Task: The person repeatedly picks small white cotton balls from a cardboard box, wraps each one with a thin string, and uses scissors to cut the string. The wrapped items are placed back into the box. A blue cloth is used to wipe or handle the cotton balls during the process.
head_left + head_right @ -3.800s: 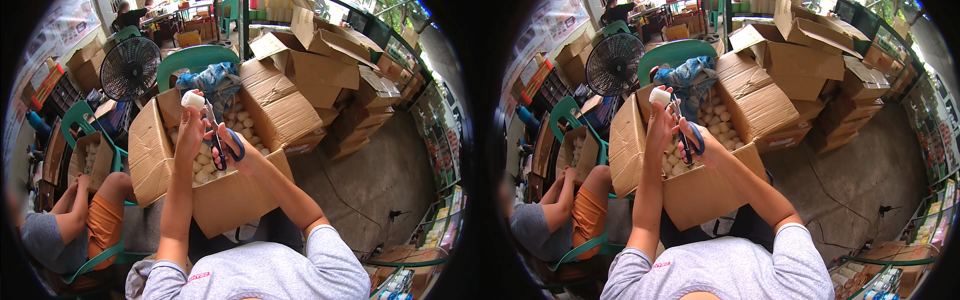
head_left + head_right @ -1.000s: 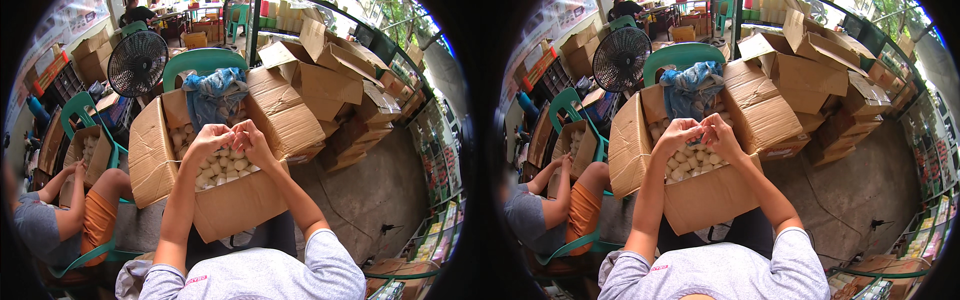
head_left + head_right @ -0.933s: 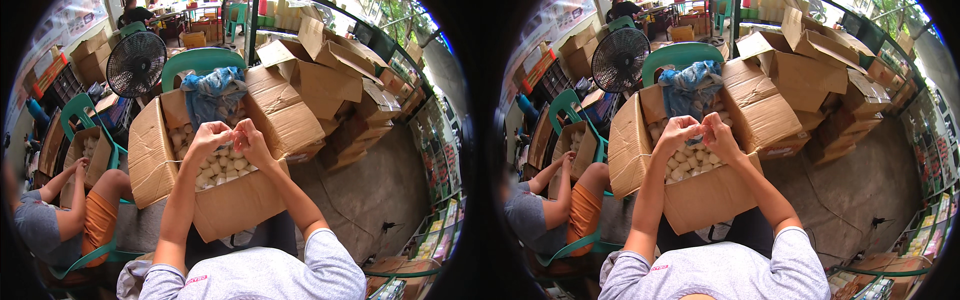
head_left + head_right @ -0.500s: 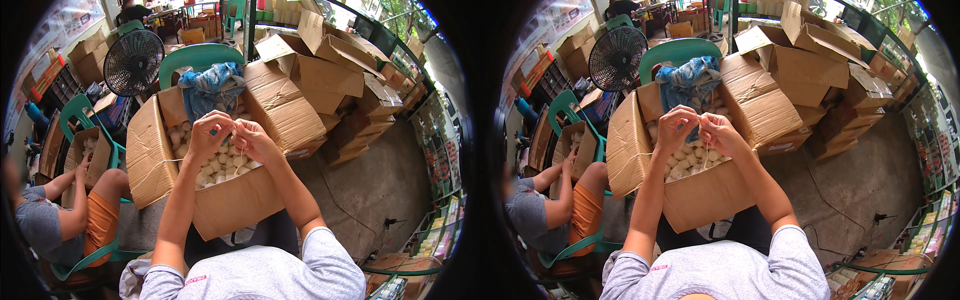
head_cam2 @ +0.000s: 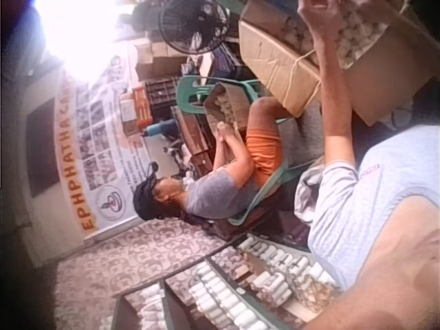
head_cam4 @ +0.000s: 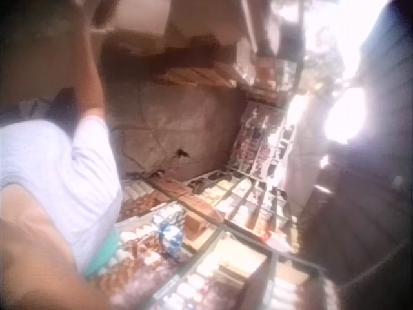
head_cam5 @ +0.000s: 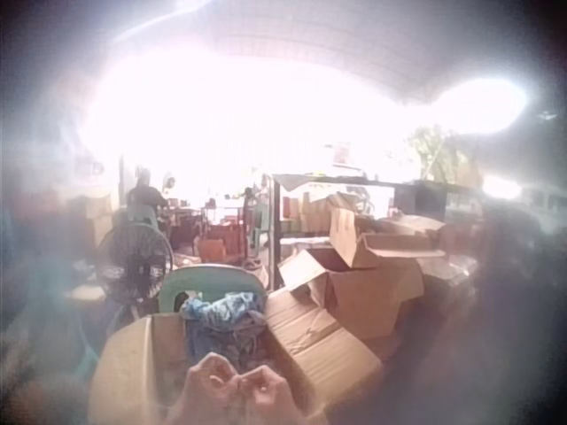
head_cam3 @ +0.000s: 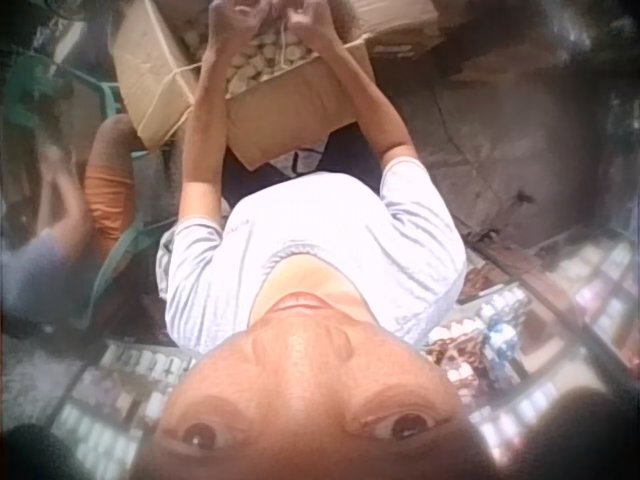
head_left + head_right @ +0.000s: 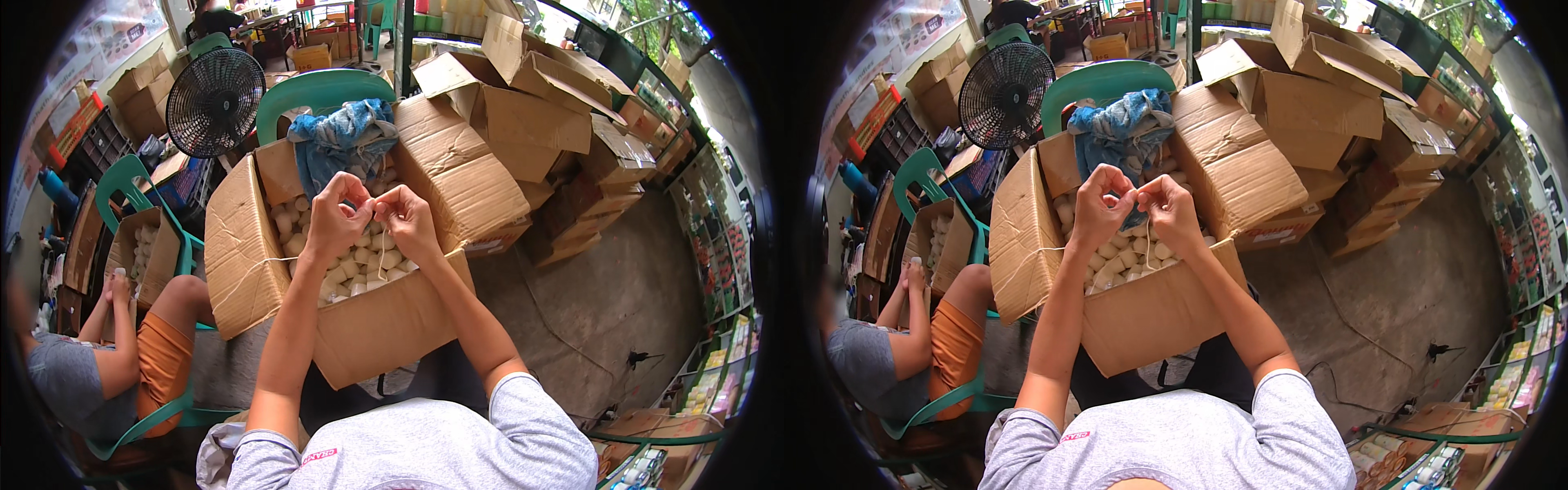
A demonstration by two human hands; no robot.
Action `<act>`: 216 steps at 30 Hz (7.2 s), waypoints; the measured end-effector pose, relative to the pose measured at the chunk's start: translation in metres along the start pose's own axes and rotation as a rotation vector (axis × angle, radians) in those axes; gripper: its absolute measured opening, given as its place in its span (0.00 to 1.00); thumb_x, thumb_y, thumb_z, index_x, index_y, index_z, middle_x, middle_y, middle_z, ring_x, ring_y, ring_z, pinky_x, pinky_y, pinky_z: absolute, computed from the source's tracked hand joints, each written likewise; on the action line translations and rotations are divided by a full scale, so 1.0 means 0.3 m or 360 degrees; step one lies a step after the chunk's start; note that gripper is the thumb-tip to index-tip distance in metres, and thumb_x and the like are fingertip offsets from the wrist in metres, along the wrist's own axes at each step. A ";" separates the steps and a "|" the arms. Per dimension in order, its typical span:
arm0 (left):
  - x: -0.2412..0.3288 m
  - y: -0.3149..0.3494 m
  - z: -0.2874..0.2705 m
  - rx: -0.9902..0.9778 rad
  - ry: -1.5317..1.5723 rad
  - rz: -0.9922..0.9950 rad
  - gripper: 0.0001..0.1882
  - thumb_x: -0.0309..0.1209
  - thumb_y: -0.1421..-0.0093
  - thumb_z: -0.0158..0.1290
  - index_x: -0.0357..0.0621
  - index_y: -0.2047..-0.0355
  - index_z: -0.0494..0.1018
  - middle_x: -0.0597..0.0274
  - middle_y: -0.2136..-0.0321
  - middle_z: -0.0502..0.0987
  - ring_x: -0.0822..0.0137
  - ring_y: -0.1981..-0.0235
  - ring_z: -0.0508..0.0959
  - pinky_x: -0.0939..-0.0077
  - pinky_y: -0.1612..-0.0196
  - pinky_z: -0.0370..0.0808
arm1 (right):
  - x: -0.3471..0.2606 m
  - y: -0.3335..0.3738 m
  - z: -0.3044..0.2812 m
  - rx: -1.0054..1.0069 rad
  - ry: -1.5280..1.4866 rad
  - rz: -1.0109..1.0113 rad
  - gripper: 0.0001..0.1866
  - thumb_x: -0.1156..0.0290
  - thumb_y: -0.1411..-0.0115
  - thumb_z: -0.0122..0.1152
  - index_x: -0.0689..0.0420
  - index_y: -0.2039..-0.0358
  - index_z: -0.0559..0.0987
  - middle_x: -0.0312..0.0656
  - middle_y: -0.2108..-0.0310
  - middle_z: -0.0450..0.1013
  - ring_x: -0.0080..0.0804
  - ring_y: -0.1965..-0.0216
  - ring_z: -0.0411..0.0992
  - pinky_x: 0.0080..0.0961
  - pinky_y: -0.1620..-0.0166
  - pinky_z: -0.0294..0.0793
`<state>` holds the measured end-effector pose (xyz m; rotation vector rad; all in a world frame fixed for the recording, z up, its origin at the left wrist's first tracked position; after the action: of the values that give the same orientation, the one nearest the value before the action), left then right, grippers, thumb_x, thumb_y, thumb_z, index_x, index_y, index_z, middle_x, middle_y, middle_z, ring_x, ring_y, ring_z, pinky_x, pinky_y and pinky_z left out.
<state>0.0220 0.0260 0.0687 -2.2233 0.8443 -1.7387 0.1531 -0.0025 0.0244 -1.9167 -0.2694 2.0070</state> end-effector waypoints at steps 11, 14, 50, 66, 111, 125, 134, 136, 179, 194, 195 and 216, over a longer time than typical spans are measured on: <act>0.086 0.009 0.016 -0.0039 -0.0187 0.0471 0.03 0.22 0.44 0.57 0.40 0.69 0.73 0.62 0.71 0.76 0.66 0.69 0.77 0.75 0.69 0.74 | -0.015 0.021 -0.025 0.0177 0.0056 0.0019 0.04 0.76 0.36 0.52 0.63 0.67 0.73 0.35 0.76 0.71 0.17 0.75 0.67 0.16 0.68 0.69; 0.050 0.006 0.012 -0.0091 -0.0284 0.0289 0.04 0.23 0.42 0.54 0.39 0.67 0.71 0.59 0.71 0.75 0.63 0.70 0.76 0.74 0.70 0.73 | -0.021 0.021 -0.010 0.0142 0.0145 0.0049 0.03 0.78 0.37 0.52 0.63 0.68 0.73 0.34 0.76 0.71 0.17 0.75 0.67 0.17 0.68 0.68; -0.077 0.006 -0.029 -0.0206 0.0161 -0.0211 0.06 0.23 0.43 0.51 0.37 0.76 0.73 0.70 0.82 0.72 0.83 0.80 0.68 0.88 0.79 0.63 | -0.047 0.036 -0.017 0.0269 0.0615 0.0053 0.03 0.76 0.38 0.53 0.61 0.68 0.72 0.46 0.78 0.73 0.35 0.76 0.73 0.30 0.70 0.70; 0.034 -0.034 -0.673 0.0627 0.1843 -0.0017 0.14 0.28 0.32 0.35 0.37 0.68 0.70 0.40 0.51 0.74 0.45 0.41 0.67 0.45 0.37 0.63 | -0.301 0.207 -0.582 0.0011 -0.1784 -0.0005 0.07 0.75 0.34 0.48 0.63 0.59 0.72 0.34 0.78 0.63 0.20 0.77 0.60 0.21 0.68 0.65; 0.026 0.058 0.215 -0.0427 0.0658 -0.0492 0.13 0.36 0.33 0.48 0.37 0.65 0.74 0.63 0.71 0.77 0.75 0.71 0.75 0.78 0.66 0.74 | -0.288 0.174 -0.078 -0.0046 0.0843 -0.0107 0.04 0.76 0.45 0.62 0.62 0.70 0.78 0.38 0.76 0.75 0.20 0.75 0.72 0.22 0.70 0.72; -0.282 -0.067 -0.006 0.0101 0.1168 -0.0962 0.12 0.38 0.34 0.48 0.42 0.66 0.74 0.75 0.88 0.59 0.83 0.91 0.53 0.84 0.88 0.49 | 0.493 -0.087 0.200 -0.1786 0.2204 0.0266 0.47 0.47 0.46 0.62 0.44 0.31 0.49 0.56 0.32 0.45 0.50 0.32 0.51 0.41 0.36 0.59; -0.283 -0.031 -0.022 0.0023 0.1229 -0.1084 0.12 0.36 0.33 0.47 0.40 0.63 0.75 0.73 0.84 0.64 0.83 0.91 0.54 0.88 0.89 0.49 | 0.427 -0.093 0.252 -0.1582 0.1859 -0.0100 0.38 0.62 0.49 0.66 0.50 0.40 0.60 0.68 0.47 0.59 0.62 0.52 0.70 0.47 0.53 0.73; -0.282 -0.024 -0.014 -0.0002 0.1113 -0.1093 0.12 0.35 0.33 0.48 0.40 0.64 0.76 0.73 0.84 0.66 0.84 0.91 0.55 0.87 0.89 0.48 | 0.418 -0.081 0.258 -0.1403 0.1789 -0.0242 0.31 0.63 0.48 0.64 0.51 0.45 0.63 0.66 0.51 0.60 0.62 0.59 0.73 0.48 0.59 0.75; -0.348 -0.109 -0.135 0.0761 0.1291 -0.1224 0.24 0.61 0.39 0.44 0.55 0.73 0.67 0.77 0.89 0.58 0.81 0.92 0.52 0.84 0.89 0.45 | -0.057 -0.423 -0.033 -0.0007 -0.1053 -0.0175 0.07 0.85 0.43 0.55 0.61 0.66 0.79 0.37 0.68 0.74 0.19 0.67 0.71 0.16 0.63 0.70; -0.277 -0.150 -0.121 0.0660 0.0786 -0.0653 0.24 0.46 0.34 0.45 0.35 0.60 0.77 0.65 0.70 0.76 0.75 0.72 0.73 0.82 0.68 0.72 | -0.010 -0.327 0.165 -0.0218 0.0043 -0.0266 0.07 0.73 0.38 0.58 0.59 0.59 0.77 0.31 0.69 0.70 0.13 0.70 0.63 0.14 0.68 0.64; -0.257 -0.148 -0.129 0.0751 0.0713 -0.0569 0.24 0.47 0.34 0.45 0.36 0.67 0.77 0.67 0.75 0.74 0.77 0.74 0.70 0.80 0.69 0.70 | -0.011 -0.328 0.169 -0.0206 0.0026 -0.0262 0.07 0.73 0.37 0.57 0.60 0.60 0.76 0.30 0.70 0.69 0.11 0.71 0.62 0.13 0.70 0.63; -0.446 -0.137 -0.079 0.0816 0.1287 -0.0680 0.26 0.56 0.34 0.40 0.46 0.65 0.74 0.70 0.75 0.72 0.74 0.75 0.72 0.76 0.72 0.71 | -0.086 -0.280 0.259 -0.0254 0.0274 -0.0595 0.12 0.69 0.38 0.59 0.54 0.54 0.75 0.32 0.59 0.74 0.18 0.63 0.71 0.18 0.59 0.70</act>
<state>-0.0072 0.1368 -0.0153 -1.4034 -0.0378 -2.7240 0.0867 0.0728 0.0847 -1.9448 -0.7032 1.6102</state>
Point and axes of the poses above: each hand's wrist, its own y-axis away from the middle knuckle, its own z-axis out of the palm, x = y × z, the point moved 8 cm from there along -y, towards the middle knuckle
